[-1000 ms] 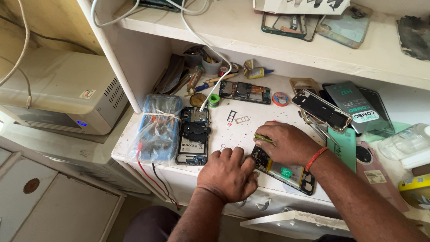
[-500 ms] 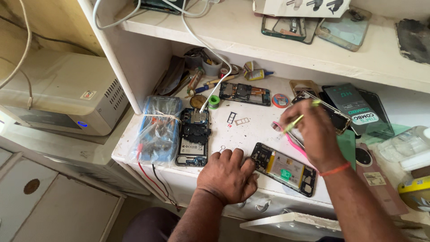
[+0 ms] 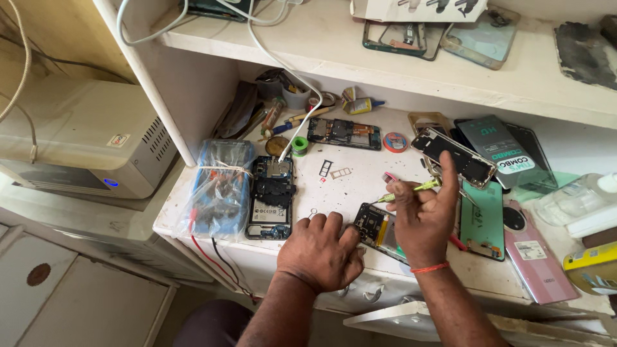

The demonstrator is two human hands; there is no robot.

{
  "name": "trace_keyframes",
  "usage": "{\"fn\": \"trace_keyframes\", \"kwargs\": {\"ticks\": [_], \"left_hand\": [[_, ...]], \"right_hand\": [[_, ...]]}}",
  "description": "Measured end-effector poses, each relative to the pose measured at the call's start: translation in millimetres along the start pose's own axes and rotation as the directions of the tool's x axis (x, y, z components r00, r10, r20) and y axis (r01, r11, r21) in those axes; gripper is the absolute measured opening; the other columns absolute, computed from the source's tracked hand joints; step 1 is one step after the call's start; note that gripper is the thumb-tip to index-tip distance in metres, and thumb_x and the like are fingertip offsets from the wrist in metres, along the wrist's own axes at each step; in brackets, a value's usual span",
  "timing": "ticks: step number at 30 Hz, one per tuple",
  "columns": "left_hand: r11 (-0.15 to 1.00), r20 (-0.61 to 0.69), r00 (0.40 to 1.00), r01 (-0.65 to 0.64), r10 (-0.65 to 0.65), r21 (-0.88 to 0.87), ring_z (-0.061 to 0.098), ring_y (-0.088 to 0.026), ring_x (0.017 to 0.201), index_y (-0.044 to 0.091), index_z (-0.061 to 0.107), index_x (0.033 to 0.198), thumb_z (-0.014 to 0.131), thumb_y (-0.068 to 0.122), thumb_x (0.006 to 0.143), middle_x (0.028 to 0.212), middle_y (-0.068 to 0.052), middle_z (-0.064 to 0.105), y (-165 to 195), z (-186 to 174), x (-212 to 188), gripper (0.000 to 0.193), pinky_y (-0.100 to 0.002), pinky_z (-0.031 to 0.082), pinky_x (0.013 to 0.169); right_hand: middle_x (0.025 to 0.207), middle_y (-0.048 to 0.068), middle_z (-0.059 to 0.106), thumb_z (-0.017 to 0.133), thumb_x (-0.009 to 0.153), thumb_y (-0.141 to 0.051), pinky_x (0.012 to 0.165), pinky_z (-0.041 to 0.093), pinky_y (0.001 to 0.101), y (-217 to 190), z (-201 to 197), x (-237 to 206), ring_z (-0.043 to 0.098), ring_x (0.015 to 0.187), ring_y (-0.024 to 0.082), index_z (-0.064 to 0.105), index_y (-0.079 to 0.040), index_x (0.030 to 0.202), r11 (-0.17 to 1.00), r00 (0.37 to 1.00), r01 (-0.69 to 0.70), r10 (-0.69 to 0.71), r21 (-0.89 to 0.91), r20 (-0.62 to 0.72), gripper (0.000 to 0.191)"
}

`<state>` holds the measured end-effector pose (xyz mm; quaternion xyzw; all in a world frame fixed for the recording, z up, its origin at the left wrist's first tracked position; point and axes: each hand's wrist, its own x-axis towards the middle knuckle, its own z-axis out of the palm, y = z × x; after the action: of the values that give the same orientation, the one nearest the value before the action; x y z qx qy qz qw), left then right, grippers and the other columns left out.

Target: The person uses a screwdriver to remove screws from a disassembled smartphone on a workbench. They then use their fingers to lift and remove a small internal component from the phone chassis. The phone remains open on the bench throughout the clip.

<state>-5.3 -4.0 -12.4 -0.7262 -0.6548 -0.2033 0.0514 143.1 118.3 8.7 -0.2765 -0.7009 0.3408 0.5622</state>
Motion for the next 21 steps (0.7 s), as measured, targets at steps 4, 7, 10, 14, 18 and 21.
{"fn": "trace_keyframes", "kwargs": {"ticks": [4, 7, 10, 14, 18, 21], "left_hand": [[1.0, -0.076, 0.997, -0.021, 0.021, 0.005, 0.062, -0.031, 0.084, 0.014, 0.065, 0.096, 0.064, 0.044, 0.085, 0.095, -0.011, 0.06, 0, 0, 0, 0.032, -0.05, 0.051, 0.071], [1.0, -0.062, 0.998, -0.017, 0.017, -0.005, 0.062, -0.031, 0.084, 0.014, 0.064, 0.095, 0.064, 0.044, 0.085, 0.095, -0.011, 0.06, 0, 0, -1, 0.031, -0.05, 0.051, 0.07], [1.0, -0.072, 0.997, -0.02, 0.019, -0.006, 0.062, -0.031, 0.084, 0.014, 0.064, 0.094, 0.065, 0.044, 0.084, 0.095, -0.011, 0.06, 0, 0, -1, 0.031, -0.05, 0.051, 0.07], [1.0, -0.073, 0.997, -0.018, 0.017, -0.004, 0.063, -0.031, 0.083, 0.015, 0.064, 0.093, 0.065, 0.044, 0.084, 0.094, -0.01, 0.06, 0, 1, -1, 0.03, -0.05, 0.051, 0.069], [1.0, -0.101, 0.994, -0.031, 0.03, 0.0, 0.063, -0.031, 0.082, 0.015, 0.064, 0.093, 0.065, 0.044, 0.084, 0.095, -0.01, 0.06, 0, 0, -1, 0.031, -0.049, 0.051, 0.069], [1.0, -0.096, 0.995, -0.026, 0.026, -0.002, 0.063, -0.031, 0.082, 0.015, 0.064, 0.094, 0.066, 0.044, 0.083, 0.094, -0.01, 0.06, 0, -1, -1, 0.031, -0.049, 0.051, 0.069]], "right_hand": [[0.101, 0.017, 0.072, 0.061, 0.105, -0.007, 0.076, 0.064, 0.0274, 6, 2, -4, 0.073, 0.094, 0.016, 0.022, 0.0, 0.157, 1.0, 0.999, 0.018, -0.017, -0.014, 0.051, 0.066], [0.101, 0.017, 0.073, 0.062, 0.104, -0.008, 0.078, 0.064, 0.0264, 9, 2, -5, 0.074, 0.094, 0.015, 0.027, 0.0, 0.154, 0.999, 0.997, -0.007, 0.009, -0.037, 0.072, 0.061], [0.099, 0.016, 0.074, 0.062, 0.104, -0.009, 0.077, 0.062, 0.0253, 11, 1, -5, 0.074, 0.092, 0.015, 0.028, 0.0, 0.153, 0.998, 0.996, 0.011, -0.005, -0.066, 0.093, 0.06], [0.098, 0.016, 0.074, 0.063, 0.104, -0.01, 0.079, 0.06, 0.0253, 12, 1, -5, 0.074, 0.093, 0.014, 0.03, 0.0, 0.152, 0.993, 0.995, 0.041, -0.031, -0.108, 0.097, 0.058], [0.096, 0.016, 0.074, 0.063, 0.104, -0.011, 0.079, 0.061, 0.0252, 13, 2, -6, 0.074, 0.092, 0.014, 0.031, 0.0, 0.151, 0.994, 0.996, 0.035, -0.026, -0.101, 0.091, 0.058], [0.096, 0.016, 0.075, 0.063, 0.104, -0.012, 0.079, 0.061, 0.0251, 12, 1, -5, 0.074, 0.093, 0.014, 0.03, 0.0, 0.152, 0.992, 0.995, 0.041, -0.029, -0.121, 0.099, 0.058]]}}
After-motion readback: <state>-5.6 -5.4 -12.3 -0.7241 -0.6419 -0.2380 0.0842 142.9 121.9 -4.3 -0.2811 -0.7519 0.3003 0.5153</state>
